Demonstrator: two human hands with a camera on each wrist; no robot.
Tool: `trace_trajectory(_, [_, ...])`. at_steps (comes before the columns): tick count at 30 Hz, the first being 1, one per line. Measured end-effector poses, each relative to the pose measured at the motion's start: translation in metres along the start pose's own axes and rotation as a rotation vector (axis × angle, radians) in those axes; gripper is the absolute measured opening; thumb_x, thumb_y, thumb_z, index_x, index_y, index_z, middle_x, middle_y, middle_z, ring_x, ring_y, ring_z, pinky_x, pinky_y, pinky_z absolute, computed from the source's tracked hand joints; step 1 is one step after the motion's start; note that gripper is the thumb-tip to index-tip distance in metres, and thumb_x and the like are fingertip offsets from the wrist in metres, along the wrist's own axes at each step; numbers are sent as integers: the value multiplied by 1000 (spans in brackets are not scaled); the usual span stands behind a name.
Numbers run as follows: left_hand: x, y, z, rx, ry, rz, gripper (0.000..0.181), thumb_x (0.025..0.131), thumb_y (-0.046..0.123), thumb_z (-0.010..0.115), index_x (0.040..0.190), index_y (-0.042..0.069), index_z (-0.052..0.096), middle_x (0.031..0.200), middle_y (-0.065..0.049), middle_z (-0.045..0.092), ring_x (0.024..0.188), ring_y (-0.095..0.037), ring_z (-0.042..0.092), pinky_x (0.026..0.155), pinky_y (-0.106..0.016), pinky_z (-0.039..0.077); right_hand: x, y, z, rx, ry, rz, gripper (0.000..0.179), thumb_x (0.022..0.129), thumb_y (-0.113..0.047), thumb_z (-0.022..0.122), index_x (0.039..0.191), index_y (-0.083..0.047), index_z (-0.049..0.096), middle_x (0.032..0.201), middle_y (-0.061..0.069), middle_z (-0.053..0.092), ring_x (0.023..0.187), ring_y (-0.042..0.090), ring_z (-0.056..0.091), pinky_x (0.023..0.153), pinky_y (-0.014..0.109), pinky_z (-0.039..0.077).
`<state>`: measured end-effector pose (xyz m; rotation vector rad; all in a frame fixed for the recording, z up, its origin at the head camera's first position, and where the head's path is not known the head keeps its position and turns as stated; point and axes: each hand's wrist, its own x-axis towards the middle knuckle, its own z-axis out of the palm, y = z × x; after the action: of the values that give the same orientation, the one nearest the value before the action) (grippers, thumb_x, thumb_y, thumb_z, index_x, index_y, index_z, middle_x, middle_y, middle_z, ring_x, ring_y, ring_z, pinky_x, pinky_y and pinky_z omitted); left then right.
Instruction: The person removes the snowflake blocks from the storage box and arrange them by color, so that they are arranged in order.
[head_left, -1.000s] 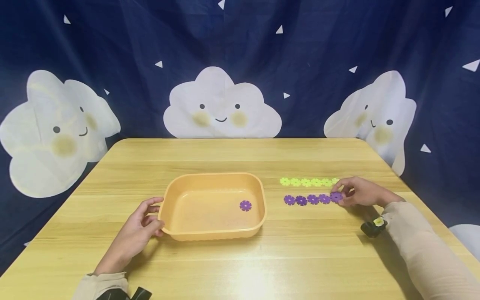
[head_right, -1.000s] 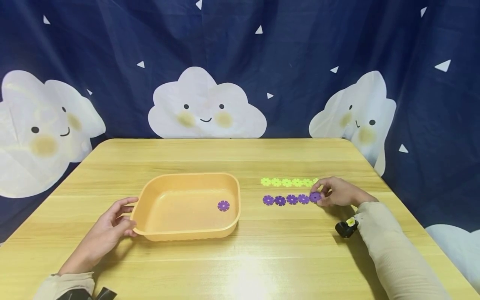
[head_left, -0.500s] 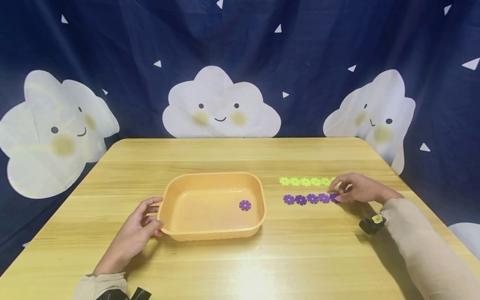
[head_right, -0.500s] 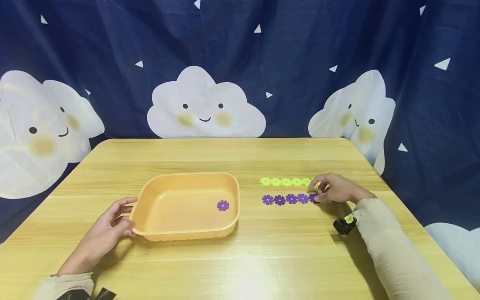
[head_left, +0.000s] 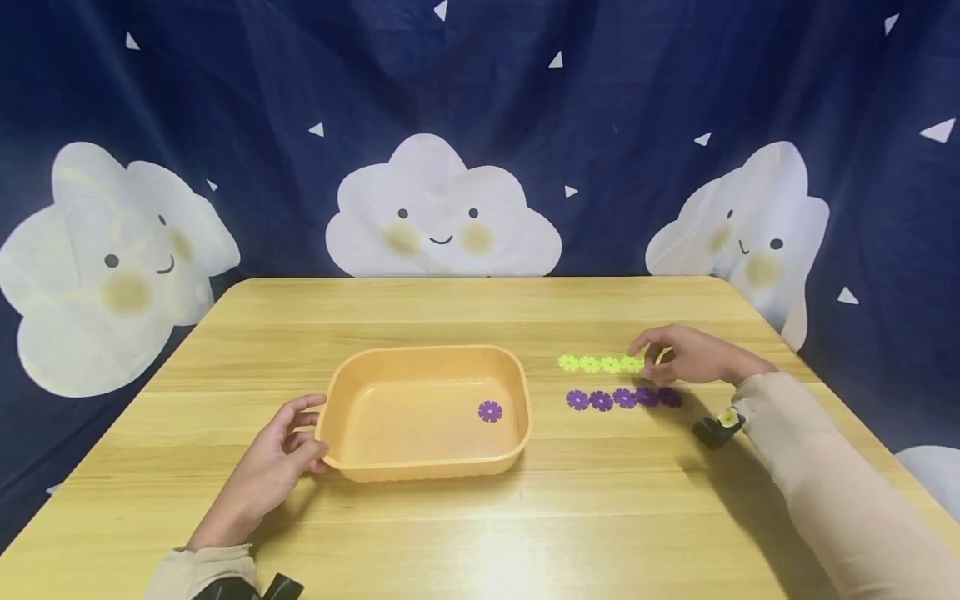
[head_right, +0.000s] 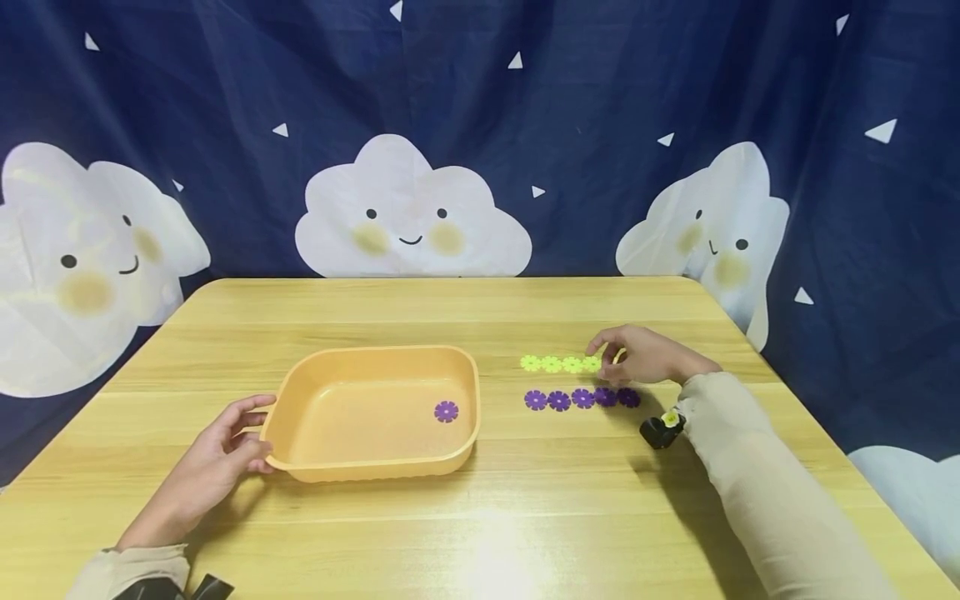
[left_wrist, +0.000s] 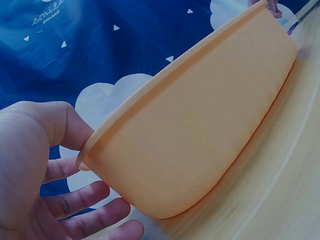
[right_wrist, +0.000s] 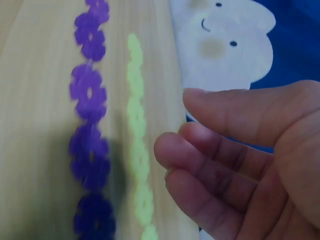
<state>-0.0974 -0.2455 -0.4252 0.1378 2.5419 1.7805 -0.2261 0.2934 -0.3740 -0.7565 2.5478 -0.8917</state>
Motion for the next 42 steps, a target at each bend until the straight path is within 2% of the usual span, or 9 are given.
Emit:
trace_trajectory(5, [0,-1,0,0,-1,-4,59,92,-2,54,146,5,30,128,-20,39,93,-21,58,72,-31,56,13,-17,0,-25,-13,21,30,91,-3,65,120,5,58,93,8,63,84,25,64,72,33,56])
trace_trajectory(11, [0,-1,0,-4,-1,12,59,91,-3,55,145,3,31,124,-22,40,85,-17,59,70,-31,56,28,-33,0,15,-43,13,28,93,0,61,120,4,57,93,13,62,80,37,65,65,44,55])
trace_trajectory(19, [2,0,-1,11,-7,-2,59,92,-1,54,146,5,30,126,-22,39,91,-21,58,72,-31,56,49,-54,7,-27,-62,-49,26,91,0,63,117,0,60,92,10,63,79,22,65,70,38,56])
trace_trajectory(24, [2,0,-1,4,-4,4,59,91,-2,54,145,4,31,126,-22,40,91,-20,58,72,-31,56,61,-68,10,-40,-80,-93,25,92,-2,63,117,0,60,93,10,64,79,26,66,69,34,56])
trace_trajectory(30, [2,-1,-1,-3,-1,7,59,91,-3,54,145,4,31,126,-21,41,90,-18,59,72,-31,56,72,-87,15,-37,-99,-84,27,92,-2,63,119,-3,60,93,9,64,81,31,67,73,42,56])
trace_trajectory(33, [2,-1,-1,-1,-1,8,59,91,-3,54,145,4,31,125,-21,41,90,-18,59,72,-31,56,79,-94,19,-40,-106,-94,27,91,-1,64,118,-3,60,92,8,64,79,28,67,72,42,56])
trace_trajectory(37, [2,-1,-2,1,-2,9,59,91,-3,54,145,5,31,124,-21,41,89,-18,59,71,-32,56,86,-102,25,-45,-113,-135,26,91,-1,64,117,-3,61,92,7,64,76,22,66,70,33,55])
trace_trajectory(42, [2,-2,-2,5,-5,9,59,92,-2,54,145,4,31,125,-22,40,89,-18,59,70,-32,56,93,-115,32,-22,-128,-146,27,91,-1,63,118,-3,61,92,8,63,73,21,65,64,34,54])
